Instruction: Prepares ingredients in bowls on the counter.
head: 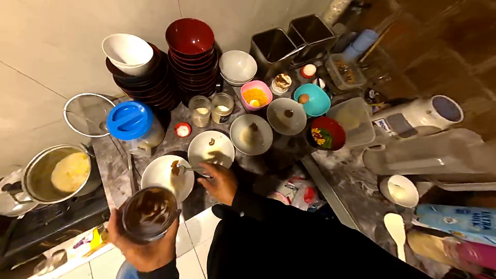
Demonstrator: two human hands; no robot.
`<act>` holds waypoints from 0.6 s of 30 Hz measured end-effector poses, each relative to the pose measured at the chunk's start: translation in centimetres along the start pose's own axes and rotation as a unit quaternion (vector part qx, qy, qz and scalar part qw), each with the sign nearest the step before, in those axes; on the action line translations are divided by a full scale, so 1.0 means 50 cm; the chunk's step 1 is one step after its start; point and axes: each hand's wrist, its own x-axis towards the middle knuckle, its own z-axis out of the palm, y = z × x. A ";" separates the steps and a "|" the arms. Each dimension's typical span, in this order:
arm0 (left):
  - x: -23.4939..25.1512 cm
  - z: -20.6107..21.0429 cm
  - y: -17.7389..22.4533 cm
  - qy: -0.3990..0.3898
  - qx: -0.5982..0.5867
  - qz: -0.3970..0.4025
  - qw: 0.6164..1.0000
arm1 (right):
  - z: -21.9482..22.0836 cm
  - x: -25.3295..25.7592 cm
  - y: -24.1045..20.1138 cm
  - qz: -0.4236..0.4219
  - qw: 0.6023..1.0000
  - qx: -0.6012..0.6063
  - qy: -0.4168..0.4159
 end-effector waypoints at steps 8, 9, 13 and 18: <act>0.198 0.236 -0.012 -0.043 -0.105 -0.064 0.991 | -0.131 -0.088 0.102 -0.009 0.991 0.060 0.123; 0.224 0.264 -0.026 -0.041 -0.089 -0.073 0.992 | -0.153 -0.090 0.111 -0.008 0.990 0.058 0.129; 0.305 0.367 -0.082 -0.035 -0.029 -0.124 0.991 | -0.231 -0.090 0.160 -0.025 0.987 0.058 0.147; 0.349 0.457 -0.135 -0.005 -0.040 -0.162 0.986 | -0.300 -0.086 0.221 -0.022 0.986 0.076 0.149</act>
